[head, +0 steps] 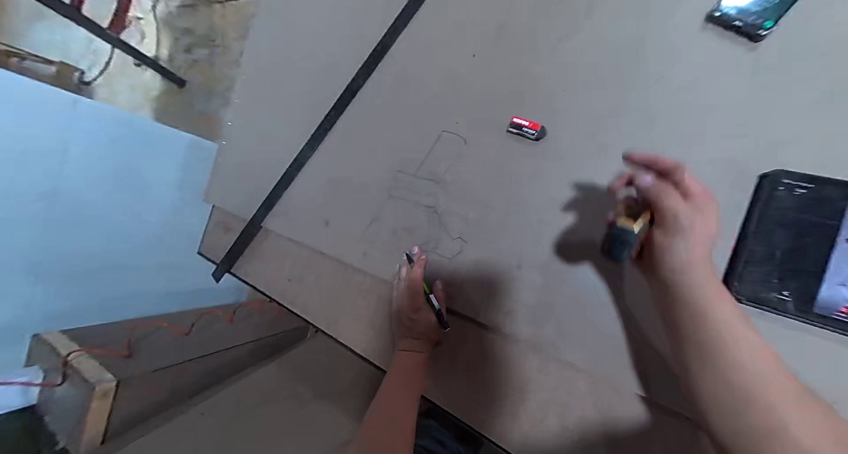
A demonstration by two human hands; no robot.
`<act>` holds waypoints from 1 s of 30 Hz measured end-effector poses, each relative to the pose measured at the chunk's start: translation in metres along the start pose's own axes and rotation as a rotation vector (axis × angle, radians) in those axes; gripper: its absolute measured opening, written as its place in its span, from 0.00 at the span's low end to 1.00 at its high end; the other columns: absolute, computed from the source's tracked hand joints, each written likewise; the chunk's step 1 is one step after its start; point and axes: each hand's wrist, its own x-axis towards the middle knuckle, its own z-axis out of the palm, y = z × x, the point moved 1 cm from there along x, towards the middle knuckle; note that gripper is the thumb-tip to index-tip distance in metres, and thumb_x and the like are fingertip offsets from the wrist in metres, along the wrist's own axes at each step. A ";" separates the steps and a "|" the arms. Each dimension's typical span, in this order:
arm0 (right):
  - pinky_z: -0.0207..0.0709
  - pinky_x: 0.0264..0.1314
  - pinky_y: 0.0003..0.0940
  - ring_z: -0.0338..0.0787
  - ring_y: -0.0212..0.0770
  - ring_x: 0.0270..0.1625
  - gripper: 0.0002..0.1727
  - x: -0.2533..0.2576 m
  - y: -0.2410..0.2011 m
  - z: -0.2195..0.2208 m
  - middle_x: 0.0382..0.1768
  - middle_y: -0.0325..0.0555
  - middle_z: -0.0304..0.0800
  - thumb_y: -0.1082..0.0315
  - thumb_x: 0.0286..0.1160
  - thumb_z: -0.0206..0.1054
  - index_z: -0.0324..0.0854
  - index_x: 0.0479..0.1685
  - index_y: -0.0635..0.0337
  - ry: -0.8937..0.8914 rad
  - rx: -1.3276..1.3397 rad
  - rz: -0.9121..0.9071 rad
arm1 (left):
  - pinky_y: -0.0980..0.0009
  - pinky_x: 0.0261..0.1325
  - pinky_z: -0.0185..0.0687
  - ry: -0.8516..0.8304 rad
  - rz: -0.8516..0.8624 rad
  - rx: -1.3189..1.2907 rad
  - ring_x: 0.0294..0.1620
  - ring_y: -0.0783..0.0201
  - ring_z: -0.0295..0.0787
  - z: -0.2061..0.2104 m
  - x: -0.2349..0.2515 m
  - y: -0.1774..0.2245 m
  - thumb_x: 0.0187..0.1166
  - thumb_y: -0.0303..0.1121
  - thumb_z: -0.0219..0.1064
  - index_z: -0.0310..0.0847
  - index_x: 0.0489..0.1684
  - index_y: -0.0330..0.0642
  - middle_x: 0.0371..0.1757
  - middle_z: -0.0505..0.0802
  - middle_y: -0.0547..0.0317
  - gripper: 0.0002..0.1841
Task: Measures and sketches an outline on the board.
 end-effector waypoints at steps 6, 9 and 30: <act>0.86 0.46 0.31 0.89 0.33 0.40 0.15 0.107 0.040 0.032 0.39 0.39 0.88 0.66 0.89 0.55 0.80 0.63 0.65 0.055 -0.005 -0.324 | 0.45 0.91 0.60 -0.035 -0.028 -0.033 0.90 0.52 0.65 -0.003 0.000 0.004 0.88 0.42 0.55 0.68 0.86 0.41 0.87 0.74 0.51 0.28; 0.86 0.45 0.29 0.89 0.30 0.38 0.14 0.105 0.042 0.036 0.38 0.37 0.88 0.66 0.89 0.57 0.82 0.60 0.64 0.017 -0.071 -0.353 | 0.49 0.91 0.64 -0.037 -0.108 -0.116 0.88 0.56 0.69 -0.007 -0.003 0.011 0.88 0.41 0.58 0.69 0.85 0.42 0.86 0.77 0.53 0.27; 0.84 0.38 0.24 0.87 0.30 0.33 0.10 0.114 0.045 0.039 0.33 0.34 0.86 0.71 0.89 0.55 0.82 0.54 0.63 0.070 -0.072 -0.320 | 0.72 0.36 0.93 -0.010 -0.133 -0.980 0.36 0.66 0.93 0.026 0.073 0.088 0.74 0.33 0.76 0.91 0.44 0.48 0.42 0.95 0.62 0.06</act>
